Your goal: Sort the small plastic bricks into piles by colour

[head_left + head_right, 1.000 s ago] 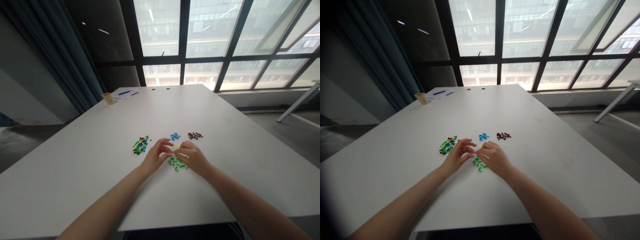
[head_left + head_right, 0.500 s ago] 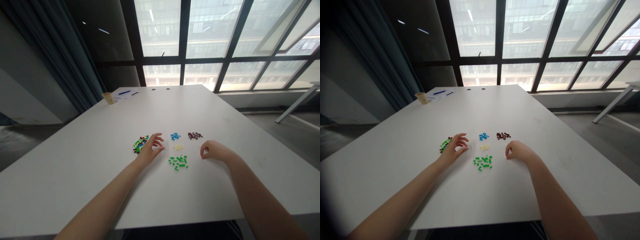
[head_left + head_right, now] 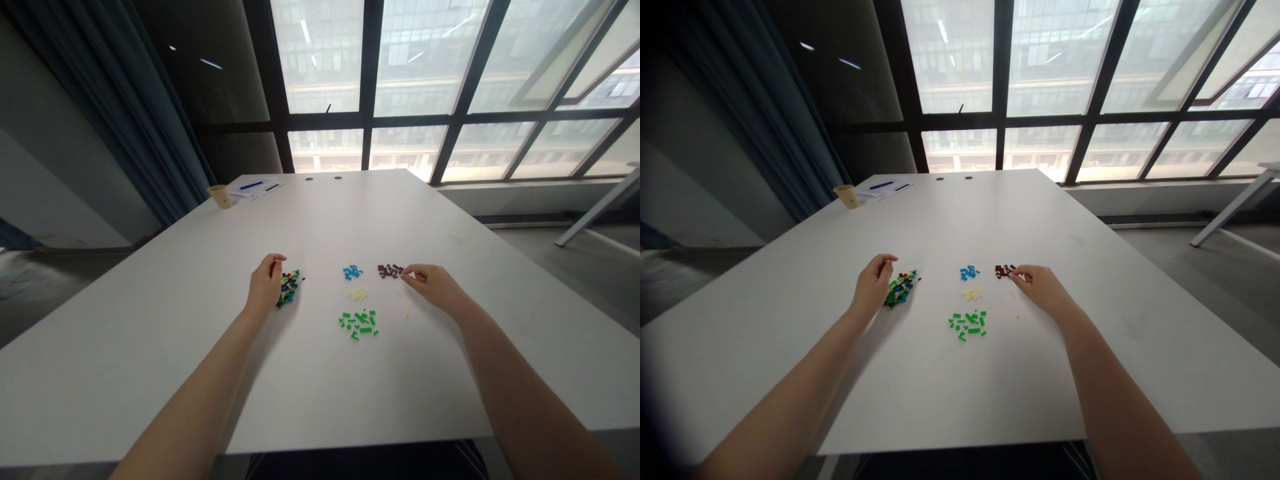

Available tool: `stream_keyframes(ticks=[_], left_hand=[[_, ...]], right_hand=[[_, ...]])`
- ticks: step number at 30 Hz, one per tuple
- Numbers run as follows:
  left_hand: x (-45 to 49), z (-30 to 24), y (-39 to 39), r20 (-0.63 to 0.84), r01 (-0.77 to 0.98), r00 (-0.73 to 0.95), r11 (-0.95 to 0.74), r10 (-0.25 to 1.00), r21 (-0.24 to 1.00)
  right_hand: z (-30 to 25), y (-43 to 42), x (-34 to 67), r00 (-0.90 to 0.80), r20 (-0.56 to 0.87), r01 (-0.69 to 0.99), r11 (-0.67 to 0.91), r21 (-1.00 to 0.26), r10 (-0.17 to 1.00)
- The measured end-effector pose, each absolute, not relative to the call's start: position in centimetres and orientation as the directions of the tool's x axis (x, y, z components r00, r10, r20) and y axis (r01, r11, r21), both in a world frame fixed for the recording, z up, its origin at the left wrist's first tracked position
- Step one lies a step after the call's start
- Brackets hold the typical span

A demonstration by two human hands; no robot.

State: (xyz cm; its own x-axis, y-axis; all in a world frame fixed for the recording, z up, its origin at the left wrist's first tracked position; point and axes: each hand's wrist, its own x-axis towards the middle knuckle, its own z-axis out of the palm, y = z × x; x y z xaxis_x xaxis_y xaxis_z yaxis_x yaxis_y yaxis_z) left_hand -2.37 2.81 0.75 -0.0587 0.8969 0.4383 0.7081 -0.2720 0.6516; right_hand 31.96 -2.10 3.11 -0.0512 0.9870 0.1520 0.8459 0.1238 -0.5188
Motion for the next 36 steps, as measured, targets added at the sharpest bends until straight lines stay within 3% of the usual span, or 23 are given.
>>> stream_keyframes(ticks=[2, 7, 11, 19, 24, 28, 30, 33, 36], left_hand=[[-3.1, 0.3, 3.4, 0.413, 0.763, -0.059, -0.226, 0.909, 0.606], [-2.7, -1.0, 3.8, 0.315, 0.867, 0.173, -0.296, 0.933, 0.401], [-1.7, -1.5, 3.6, 0.294, 0.918, 0.196, -0.280, 0.936, 0.280], [-1.3, -1.8, 3.9, 0.301, 0.917, 0.247, -0.323, 0.921, 0.235], [-0.8, -1.3, 3.5, 0.335, 0.874, 0.242, -0.355, 0.911, 0.332], [0.3, -0.5, 2.7, 0.306, 0.730, 0.245, -0.383, 0.920, 0.566], [1.2, -0.1, 2.0, 0.248, 0.581, 0.234, -0.340, 0.940, 0.740], [2.6, 0.3, 0.7, 0.075, 0.227, 0.256, -0.136, 0.964, 0.964], [3.8, 0.6, -0.5, -0.087, -0.051, 0.357, 0.112, 0.930, 0.992]], right_hand=[[3.0, -2.2, 31.6, -0.066, 0.139, 0.846, 0.129, -0.517, 0.988], [2.8, -2.2, 31.4, -0.111, 0.123, 0.846, 0.158, -0.509, 0.986], [2.7, -2.2, 31.1, -0.125, 0.118, 0.847, 0.168, -0.505, 0.985], [2.5, -2.4, 30.7, -0.168, 0.137, 0.834, 0.215, -0.508, 0.976], [2.5, -2.3, 30.6, -0.154, 0.146, 0.840, 0.208, -0.502, 0.977], [2.5, -2.4, 30.0, -0.183, 0.159, 0.830, 0.239, -0.504, 0.970], [2.5, -2.4, 29.5, -0.219, 0.183, 0.818, 0.282, -0.501, 0.959], [2.3, -2.6, 28.3, -0.288, 0.233, 0.780, 0.369, -0.505, 0.929], [2.2, -3.0, 27.0, -0.349, 0.287, 0.726, 0.451, -0.520, 0.892]])
